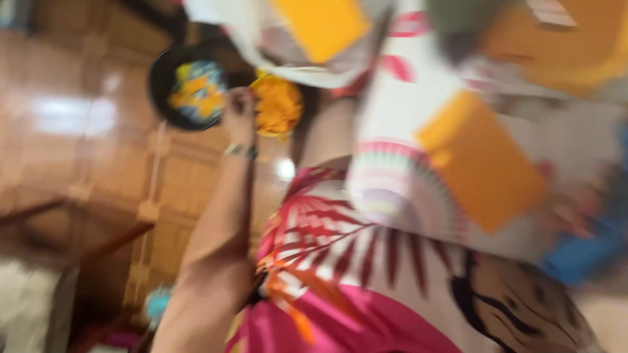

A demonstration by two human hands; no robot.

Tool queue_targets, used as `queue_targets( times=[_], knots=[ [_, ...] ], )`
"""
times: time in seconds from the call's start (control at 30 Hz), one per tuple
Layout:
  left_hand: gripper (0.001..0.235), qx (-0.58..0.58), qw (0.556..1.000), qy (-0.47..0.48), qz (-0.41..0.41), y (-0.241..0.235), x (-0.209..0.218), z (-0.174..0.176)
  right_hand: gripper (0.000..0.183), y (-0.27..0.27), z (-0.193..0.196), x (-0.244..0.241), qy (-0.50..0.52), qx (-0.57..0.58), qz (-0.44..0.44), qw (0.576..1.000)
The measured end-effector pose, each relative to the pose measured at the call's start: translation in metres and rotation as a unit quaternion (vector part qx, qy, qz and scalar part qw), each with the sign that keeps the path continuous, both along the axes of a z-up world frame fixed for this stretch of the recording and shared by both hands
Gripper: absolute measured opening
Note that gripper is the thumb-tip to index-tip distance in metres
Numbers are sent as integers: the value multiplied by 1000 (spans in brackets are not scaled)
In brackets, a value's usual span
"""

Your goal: The person uses a blue rotary cutter to trim the edges of orange foam sheets on a patterned surface on their lap. They periodically lift the foam to check the cut, discard scraps into a nearby bin, and handle a small piece of paper with writing on it.

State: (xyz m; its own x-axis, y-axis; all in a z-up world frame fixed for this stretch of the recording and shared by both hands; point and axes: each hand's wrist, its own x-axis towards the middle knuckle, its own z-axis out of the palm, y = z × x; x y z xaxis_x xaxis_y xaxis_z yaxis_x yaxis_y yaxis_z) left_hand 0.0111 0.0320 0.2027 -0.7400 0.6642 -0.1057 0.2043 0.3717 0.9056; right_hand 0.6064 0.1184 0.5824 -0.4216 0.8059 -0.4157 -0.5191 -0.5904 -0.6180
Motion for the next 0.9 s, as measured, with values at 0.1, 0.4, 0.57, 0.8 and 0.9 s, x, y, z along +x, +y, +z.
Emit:
queue_targets(
  times=[0.1,0.4,0.57,0.8,0.9],
  knots=[
    [8,192,964,119,-143,-7,100,245,69,-34,11,-42,-49,45,-46,997],
    [36,288,583,302,-697,49,246,413,58,-46,12,-21,-13,99,-25,995],
    [52,245,545,390,-701,76,255,396,66,-53,22,-13,-139,185,-74,970],
    [25,393,558,408,-606,123,311,441,38,-51,50,-28,-263,233,-125,928],
    [14,320,506,486,-637,164,345,411,66,-43,45,-6,-552,383,-99,734]
  ],
)
